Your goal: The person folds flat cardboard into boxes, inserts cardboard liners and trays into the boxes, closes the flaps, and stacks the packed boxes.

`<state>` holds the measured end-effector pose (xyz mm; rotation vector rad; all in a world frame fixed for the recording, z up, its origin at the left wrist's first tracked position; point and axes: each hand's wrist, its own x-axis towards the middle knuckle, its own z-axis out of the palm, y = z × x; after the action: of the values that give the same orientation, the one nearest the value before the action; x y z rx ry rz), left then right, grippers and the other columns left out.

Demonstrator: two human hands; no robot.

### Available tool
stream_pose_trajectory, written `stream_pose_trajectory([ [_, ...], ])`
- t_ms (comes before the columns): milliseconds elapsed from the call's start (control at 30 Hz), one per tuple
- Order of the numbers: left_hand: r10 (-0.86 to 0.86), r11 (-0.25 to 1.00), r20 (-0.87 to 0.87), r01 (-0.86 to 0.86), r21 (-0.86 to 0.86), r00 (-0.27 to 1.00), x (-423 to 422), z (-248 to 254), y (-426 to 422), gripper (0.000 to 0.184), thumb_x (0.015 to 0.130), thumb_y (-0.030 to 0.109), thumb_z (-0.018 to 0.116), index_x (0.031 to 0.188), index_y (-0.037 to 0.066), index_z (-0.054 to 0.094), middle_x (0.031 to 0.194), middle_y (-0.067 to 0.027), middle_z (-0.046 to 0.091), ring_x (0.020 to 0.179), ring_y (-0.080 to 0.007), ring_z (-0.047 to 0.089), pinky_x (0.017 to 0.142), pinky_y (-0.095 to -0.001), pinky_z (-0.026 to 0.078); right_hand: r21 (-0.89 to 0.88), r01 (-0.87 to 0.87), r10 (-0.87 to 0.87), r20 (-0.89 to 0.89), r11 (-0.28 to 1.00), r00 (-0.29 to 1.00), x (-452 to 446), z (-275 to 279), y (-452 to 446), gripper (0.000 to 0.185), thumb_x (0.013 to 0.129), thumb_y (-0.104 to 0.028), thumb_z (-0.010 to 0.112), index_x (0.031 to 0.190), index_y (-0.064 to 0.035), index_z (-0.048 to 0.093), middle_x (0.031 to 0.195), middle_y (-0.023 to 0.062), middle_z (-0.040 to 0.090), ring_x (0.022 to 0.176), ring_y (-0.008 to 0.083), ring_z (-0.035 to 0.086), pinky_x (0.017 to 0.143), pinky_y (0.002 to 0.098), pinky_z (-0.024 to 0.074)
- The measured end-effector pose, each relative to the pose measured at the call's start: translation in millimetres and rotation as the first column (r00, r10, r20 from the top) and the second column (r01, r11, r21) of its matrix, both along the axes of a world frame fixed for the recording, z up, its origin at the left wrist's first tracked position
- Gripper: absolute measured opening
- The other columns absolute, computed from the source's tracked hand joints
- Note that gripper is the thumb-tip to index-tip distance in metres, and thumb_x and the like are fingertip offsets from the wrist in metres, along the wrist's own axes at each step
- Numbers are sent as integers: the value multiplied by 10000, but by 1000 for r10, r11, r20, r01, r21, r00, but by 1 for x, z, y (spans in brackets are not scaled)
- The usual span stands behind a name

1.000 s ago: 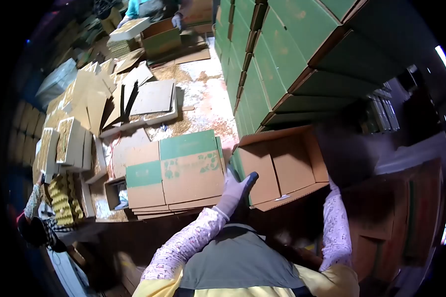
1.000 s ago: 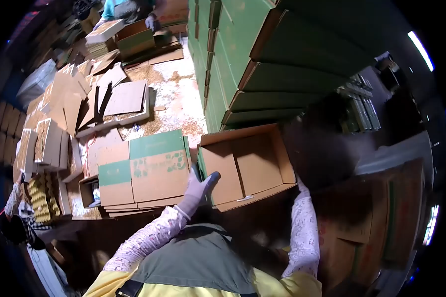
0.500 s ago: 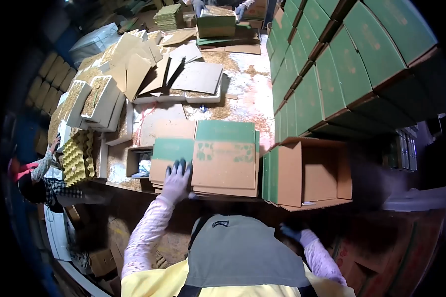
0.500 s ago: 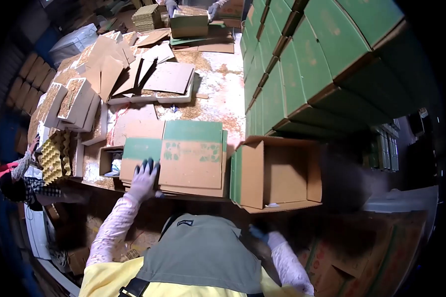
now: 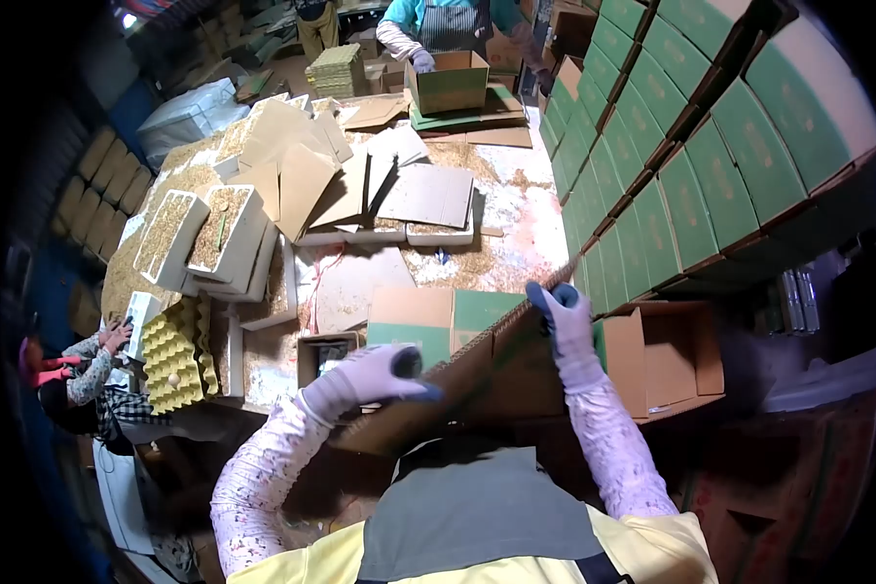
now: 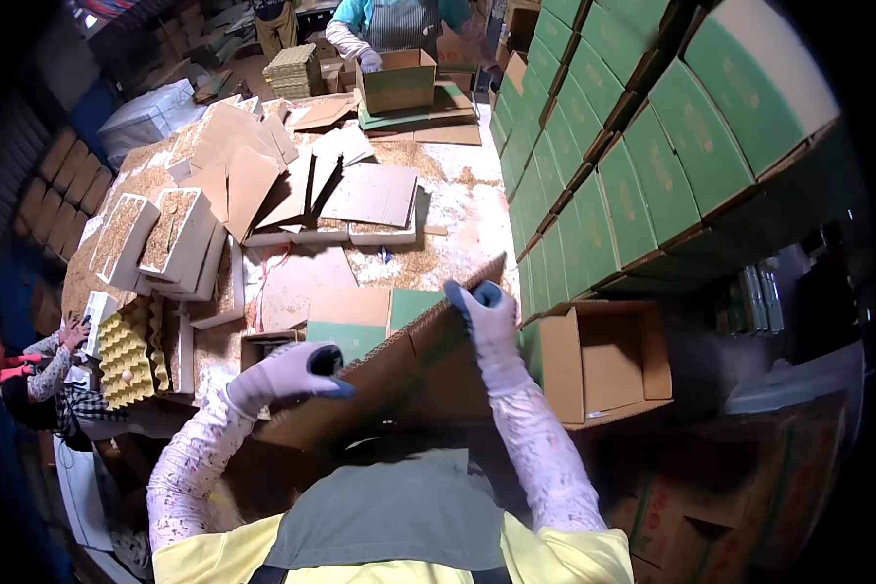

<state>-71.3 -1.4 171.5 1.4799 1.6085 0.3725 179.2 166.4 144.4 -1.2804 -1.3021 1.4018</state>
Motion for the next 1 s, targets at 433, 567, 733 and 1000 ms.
stream_pose_trajectory([
  [433,-225,910,-736,408,75,638,38,-53,69,193,810,283,630,854,116,717,885,-88,701,887,-256,678,799,-409,541,-81,-992,280,959,101,-50,-2,-19,-29,214,806,-189,616,958,-42,650,1038,153,616,944,323,611,837,414,491],
  [567,215,437,-734,608,663,645,25,-26,83,565,813,164,583,1367,262,533,1361,-121,497,1234,-267,494,1079,-483,372,147,-989,242,959,34,150,62,18,-28,325,798,-163,632,1123,-151,652,1402,175,451,1295,404,418,1040,511,378],
  [733,250,749,-632,267,606,733,34,0,111,1016,690,334,800,1531,143,264,1054,-114,582,924,-287,558,820,-439,432,58,-922,658,684,382,315,105,14,-38,976,710,-277,830,1514,-133,294,1549,273,182,1446,461,154,1176,511,186],
  [1000,48,803,-681,377,461,731,111,-14,-13,925,714,379,738,1445,1,317,1405,-318,370,1267,-525,385,1042,-630,307,-68,-159,130,-318,985,939,87,-76,-55,528,934,-130,623,1394,7,405,1278,102,546,1170,187,535,988,307,463],
])
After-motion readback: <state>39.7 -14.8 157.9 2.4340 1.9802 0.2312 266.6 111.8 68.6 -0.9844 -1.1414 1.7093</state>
